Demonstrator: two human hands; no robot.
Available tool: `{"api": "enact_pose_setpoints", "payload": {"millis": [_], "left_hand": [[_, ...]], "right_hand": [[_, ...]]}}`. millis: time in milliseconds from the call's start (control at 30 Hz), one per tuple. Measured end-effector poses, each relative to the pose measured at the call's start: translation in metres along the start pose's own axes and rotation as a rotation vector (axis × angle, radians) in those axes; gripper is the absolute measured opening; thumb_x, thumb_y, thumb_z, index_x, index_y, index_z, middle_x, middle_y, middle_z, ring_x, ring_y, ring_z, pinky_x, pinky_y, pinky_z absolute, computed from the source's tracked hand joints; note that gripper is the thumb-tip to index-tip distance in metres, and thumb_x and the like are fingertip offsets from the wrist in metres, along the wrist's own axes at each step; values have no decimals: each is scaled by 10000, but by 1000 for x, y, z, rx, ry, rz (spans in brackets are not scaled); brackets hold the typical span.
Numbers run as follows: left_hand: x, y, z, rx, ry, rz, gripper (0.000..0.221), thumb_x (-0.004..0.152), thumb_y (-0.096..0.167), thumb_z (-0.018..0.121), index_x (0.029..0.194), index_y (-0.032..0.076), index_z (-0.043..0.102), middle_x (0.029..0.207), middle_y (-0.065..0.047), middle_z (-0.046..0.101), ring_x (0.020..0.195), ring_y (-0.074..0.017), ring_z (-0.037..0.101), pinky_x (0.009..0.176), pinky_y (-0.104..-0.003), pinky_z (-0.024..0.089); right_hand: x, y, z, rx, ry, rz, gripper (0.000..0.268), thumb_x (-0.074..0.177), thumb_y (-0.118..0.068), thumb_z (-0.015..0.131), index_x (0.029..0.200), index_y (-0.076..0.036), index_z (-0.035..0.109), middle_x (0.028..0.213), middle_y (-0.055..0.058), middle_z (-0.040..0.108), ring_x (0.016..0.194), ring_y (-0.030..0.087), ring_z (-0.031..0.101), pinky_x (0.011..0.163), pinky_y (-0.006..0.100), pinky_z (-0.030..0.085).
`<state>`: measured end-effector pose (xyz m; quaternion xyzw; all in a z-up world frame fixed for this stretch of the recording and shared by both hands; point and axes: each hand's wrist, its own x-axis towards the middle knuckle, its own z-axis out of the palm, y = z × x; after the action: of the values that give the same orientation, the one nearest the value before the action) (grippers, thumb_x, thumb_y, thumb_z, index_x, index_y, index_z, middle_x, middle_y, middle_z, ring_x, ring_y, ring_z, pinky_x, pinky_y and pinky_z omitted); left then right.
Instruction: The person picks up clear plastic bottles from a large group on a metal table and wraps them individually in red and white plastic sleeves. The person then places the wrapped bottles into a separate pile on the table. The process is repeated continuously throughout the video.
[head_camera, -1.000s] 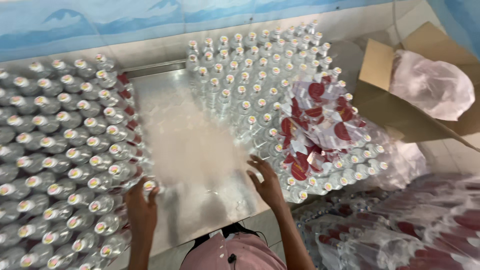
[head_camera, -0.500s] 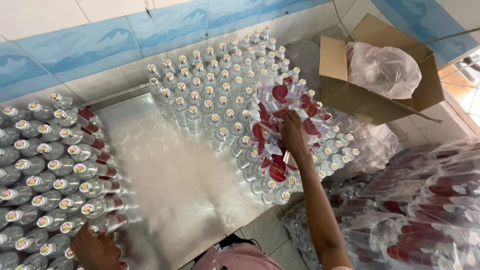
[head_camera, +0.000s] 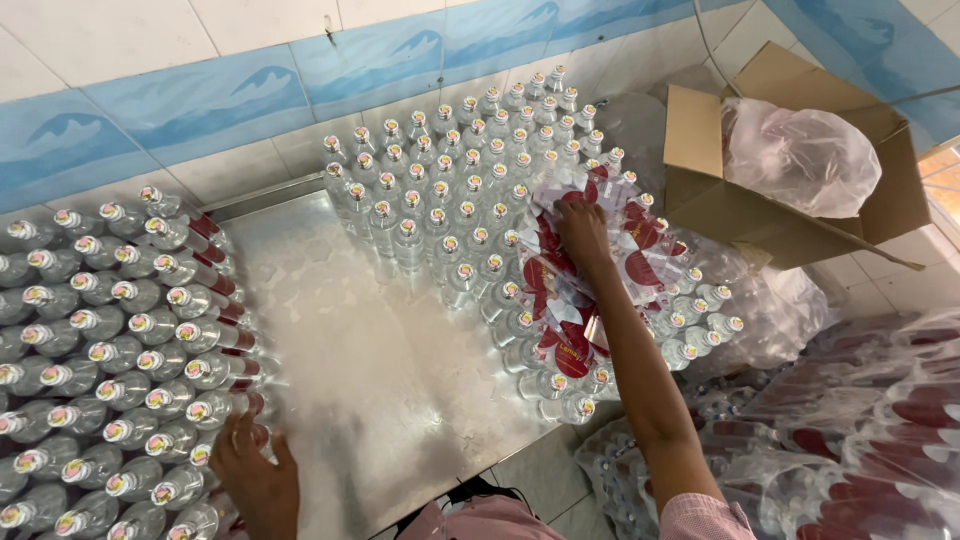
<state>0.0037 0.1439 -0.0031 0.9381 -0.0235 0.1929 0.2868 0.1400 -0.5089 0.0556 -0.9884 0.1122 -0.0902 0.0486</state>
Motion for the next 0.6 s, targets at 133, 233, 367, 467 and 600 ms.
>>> {"api": "enact_pose_setpoints", "payload": {"millis": [133,233,367,467,600], "left_hand": [[-1,58,3,-127,-163,-67,478,1082,232,591,1507,15,594,1607,-241,563,1502,-435,481,1210,-656,437],[4,111,9,-444,-444,-457,513,1038,326,622,1530,182,587,1582,-117,614,1334,-337,612,1082,-544,545],[18,173,32,-1275,-688,-820,488,950,244,723,1387,30,685,1439,-172,755,1323,-307,717,1127,-438,629],[42,208,30,-1619,-701,-994,802,868,234,737,1591,20,465,1587,-255,612,1451,-382,613,1222,-514,521],[49,186,57,-1696,-452,-962,691,1004,146,729,1623,74,428,1511,-236,653,1325,-320,682,1157,-458,538]], "right_hand": [[-15,-26,-22,20,162,-63,225,1071,-55,558,956,-35,751,953,126,775,871,334,760,981,547,561],[-42,-75,-61,334,292,-56,206,1149,-195,622,1079,-40,737,955,122,722,694,269,628,565,440,514],[-98,-161,-78,1104,60,486,193,1074,-216,715,1114,-36,772,1050,122,833,810,198,797,736,313,714],[-148,-206,-50,1589,-178,518,219,1051,-214,717,1085,2,711,1078,159,762,921,286,769,817,391,695],[-194,-264,-34,1905,-331,586,139,1039,-137,757,1135,-37,745,973,81,794,867,222,808,807,388,674]]}}
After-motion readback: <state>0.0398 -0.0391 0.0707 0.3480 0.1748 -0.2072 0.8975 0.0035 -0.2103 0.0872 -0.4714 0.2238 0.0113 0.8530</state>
